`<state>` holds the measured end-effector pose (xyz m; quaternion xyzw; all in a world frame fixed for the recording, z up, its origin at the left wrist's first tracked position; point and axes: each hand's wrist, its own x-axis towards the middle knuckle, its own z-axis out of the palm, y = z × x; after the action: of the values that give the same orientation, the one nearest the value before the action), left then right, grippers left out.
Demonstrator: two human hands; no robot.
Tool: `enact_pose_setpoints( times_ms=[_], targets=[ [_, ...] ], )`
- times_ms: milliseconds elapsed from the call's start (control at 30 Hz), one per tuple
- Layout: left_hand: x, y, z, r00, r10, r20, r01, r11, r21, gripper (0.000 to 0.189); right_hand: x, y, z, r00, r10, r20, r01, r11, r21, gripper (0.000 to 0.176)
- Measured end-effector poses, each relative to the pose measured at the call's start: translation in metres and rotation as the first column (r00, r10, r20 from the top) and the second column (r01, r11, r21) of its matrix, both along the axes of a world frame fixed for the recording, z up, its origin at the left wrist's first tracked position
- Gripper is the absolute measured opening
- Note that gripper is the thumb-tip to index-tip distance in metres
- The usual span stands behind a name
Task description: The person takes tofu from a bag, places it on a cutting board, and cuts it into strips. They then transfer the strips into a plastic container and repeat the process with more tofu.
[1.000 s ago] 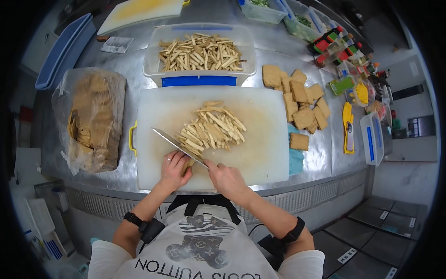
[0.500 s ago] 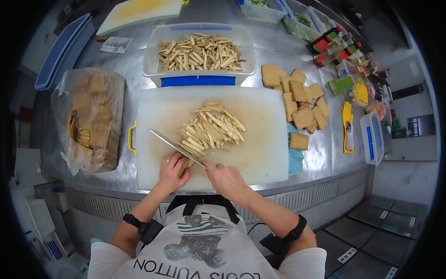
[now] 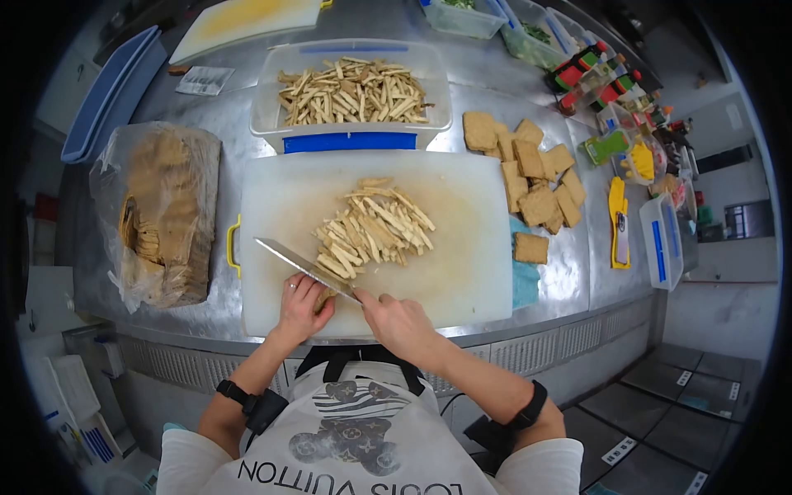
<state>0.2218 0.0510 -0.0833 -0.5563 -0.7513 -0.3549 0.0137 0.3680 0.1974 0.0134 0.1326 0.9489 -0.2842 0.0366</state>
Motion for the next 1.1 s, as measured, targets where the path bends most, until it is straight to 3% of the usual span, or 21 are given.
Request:
enact_pose_setpoints(
  times_ms=[100, 233, 400, 500, 600, 800, 900, 1100],
  targets=[
    [0.001, -0.001, -0.002, 1.000, -0.010, -0.004, 0.010, 1.000, -0.007, 0.035, 0.009, -0.003, 0.021, 0.995, -0.002, 0.098, 0.002, 1.000, 0.000, 0.028],
    [0.002, -0.001, -0.006, 1.000, 0.005, -0.015, -0.005, 1.000, 0.022, 0.038, -0.005, -0.009, -0.009, 0.998, -0.016, 0.057, 0.015, 1.000, 0.005, 0.028],
    [0.005, -0.009, 0.002, 0.999, 0.008, -0.050, -0.011, 0.998, -0.061, 0.047, -0.005, -0.001, -0.031, 0.999, -0.035, -0.038, 0.035, 0.999, -0.010, 0.029],
    [0.002, -0.013, -0.001, 0.998, 0.000, -0.061, -0.006, 0.995, -0.096, 0.051, 0.007, 0.019, -0.022, 0.998, -0.024, 0.058, 0.020, 0.998, 0.055, 0.033],
    [-0.001, 0.001, -0.006, 0.999, -0.011, -0.039, 0.008, 0.996, -0.091, 0.052, 0.010, 0.038, -0.013, 0.999, -0.038, 0.006, 0.036, 0.984, 0.175, 0.035],
    [0.000, 0.012, 0.007, 0.997, 0.005, -0.074, -0.011, 0.997, -0.073, 0.044, 0.004, 0.034, 0.002, 0.972, -0.172, -0.163, 0.186, 0.979, 0.080, 0.034],
    [-0.005, 0.012, 0.004, 0.997, -0.004, -0.082, 0.000, 0.999, -0.053, 0.040, 0.004, 0.024, 0.005, 0.988, -0.139, -0.068, 0.138, 0.990, -0.009, 0.033],
    [-0.003, 0.015, 0.003, 0.998, 0.021, -0.052, -0.022, 1.000, -0.019, 0.036, 0.007, 0.012, 0.010, 0.996, -0.049, 0.072, 0.049, 0.999, -0.001, 0.033]
  ],
)
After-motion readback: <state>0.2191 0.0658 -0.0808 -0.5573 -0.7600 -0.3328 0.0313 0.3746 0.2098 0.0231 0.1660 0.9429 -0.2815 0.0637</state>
